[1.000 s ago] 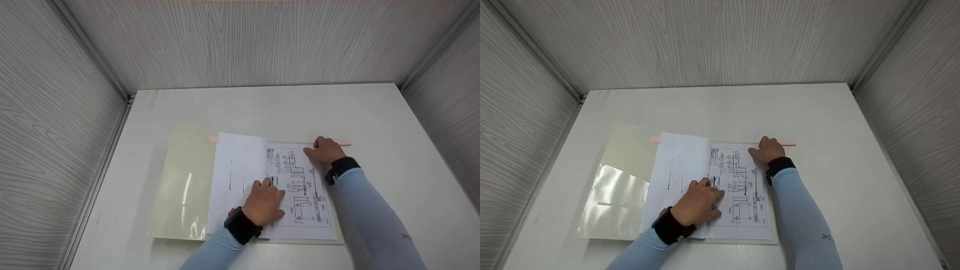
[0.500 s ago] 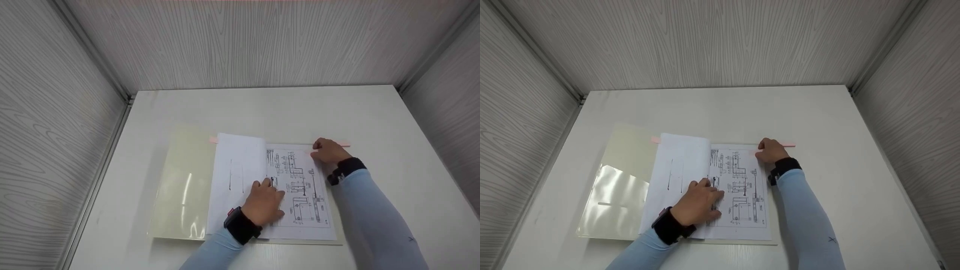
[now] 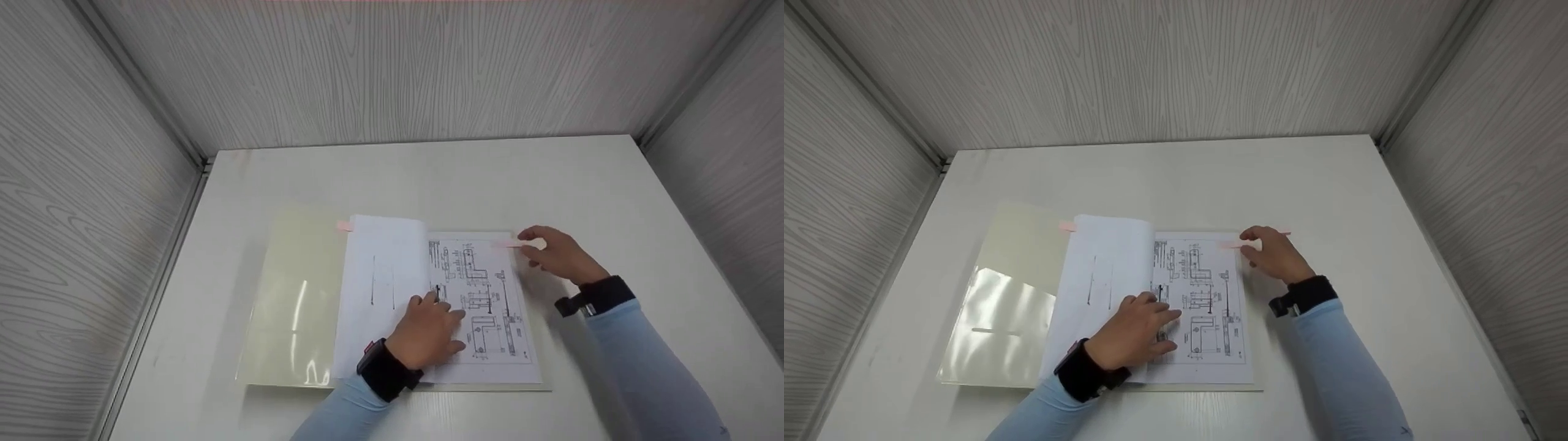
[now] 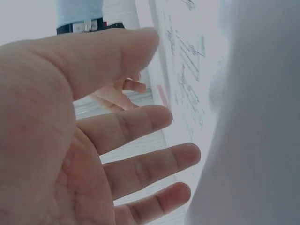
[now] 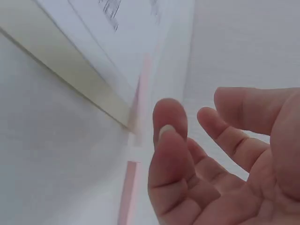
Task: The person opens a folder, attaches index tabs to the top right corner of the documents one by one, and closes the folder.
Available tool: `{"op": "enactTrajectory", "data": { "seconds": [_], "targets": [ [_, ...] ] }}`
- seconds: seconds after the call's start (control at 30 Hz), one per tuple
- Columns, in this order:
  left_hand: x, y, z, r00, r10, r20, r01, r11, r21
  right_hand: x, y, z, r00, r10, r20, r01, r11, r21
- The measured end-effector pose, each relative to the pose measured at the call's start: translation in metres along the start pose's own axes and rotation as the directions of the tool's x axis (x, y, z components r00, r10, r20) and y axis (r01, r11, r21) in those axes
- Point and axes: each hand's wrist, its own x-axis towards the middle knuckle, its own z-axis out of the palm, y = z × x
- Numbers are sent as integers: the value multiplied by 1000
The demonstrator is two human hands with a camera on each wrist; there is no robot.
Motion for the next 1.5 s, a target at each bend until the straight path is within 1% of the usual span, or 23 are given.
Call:
{"op": "enactTrajectory", "data": {
  "seconds": [0.1,0.2,0.3,0.37,0.5,0.6,0.67,0.73,0.8,0.83,0.9,0.93,1.0,1.03,1.1,1.17,1.2,1.23,1.27,1.3,1.37,1.4,1.5],
  "targets": [
    [-6,-1,-7,1000,8,-10,-8,1000,-20,-17,-3,4,999,-24,32,25,999,-34],
    [-15,-5,-14,999,24,-41,-25,1000,-14,-35,-3,10,997,-48,60,52,996,-70],
    [-26,-10,-22,997,28,-73,-29,1000,-9,-51,-2,18,996,-59,69,65,993,-99],
    [-35,-15,-28,995,18,-99,-20,1000,-19,-61,-2,23,996,-60,65,67,992,-111],
    [-59,-31,-37,986,-38,-160,27,997,-72,-79,0,31,999,-28,39,31,995,-97],
    [-79,-48,-43,970,-95,-222,72,991,-111,-88,5,33,999,18,27,-16,997,-82],
    [-92,-62,-45,952,-134,-275,100,986,-134,-92,8,33,999,41,28,-39,997,-74],
    [-105,-75,-49,928,-182,-324,136,978,-161,-94,10,34,998,60,33,-57,997,-60],
    [-119,-89,-52,899,-246,-363,188,964,-188,-95,13,35,997,61,38,-60,997,-44],
    [-126,-96,-55,880,-284,-381,219,954,-204,-96,13,35,997,62,38,-61,998,-36],
    [-141,-109,-60,840,-366,-401,289,927,-240,-95,15,37,997,60,42,-59,998,-18],
    [-149,-116,-62,818,-412,-402,329,908,-261,-95,16,37,997,61,45,-61,998,-7],
    [-165,-129,-66,769,-502,-396,399,861,-316,-95,17,39,997,63,54,-64,998,17],
    [-173,-135,-68,748,-544,-380,430,833,-348,-94,18,39,996,64,60,-66,997,36],
    [-188,-145,-70,714,-626,-315,485,766,-423,-94,19,40,995,67,73,-73,994,84],
    [-201,-154,-71,688,-687,-234,522,692,-499,-94,19,40,994,64,85,-74,989,130],
    [-206,-157,-70,679,-708,-194,533,657,-533,-94,20,40,994,62,93,-75,985,152],
    [-210,-160,-69,673,-723,-158,538,624,-567,-95,19,40,993,63,98,-80,981,175],
    [-214,-162,-68,669,-731,-134,535,599,-596,-95,19,40,992,66,103,-85,977,195],
    [-216,-163,-66,666,-736,-121,528,580,-621,-95,19,40,992,68,107,-90,973,212],
    [-220,-165,-62,665,-737,-122,504,564,-654,-96,19,40,991,69,115,-95,967,237],
    [-221,-165,-60,665,-736,-130,491,562,-666,-96,18,41,991,69,118,-97,964,250],
    [-223,-163,-55,666,-727,-167,452,571,-686,-98,18,41,990,75,123,-106,956,275]
  ]
}}
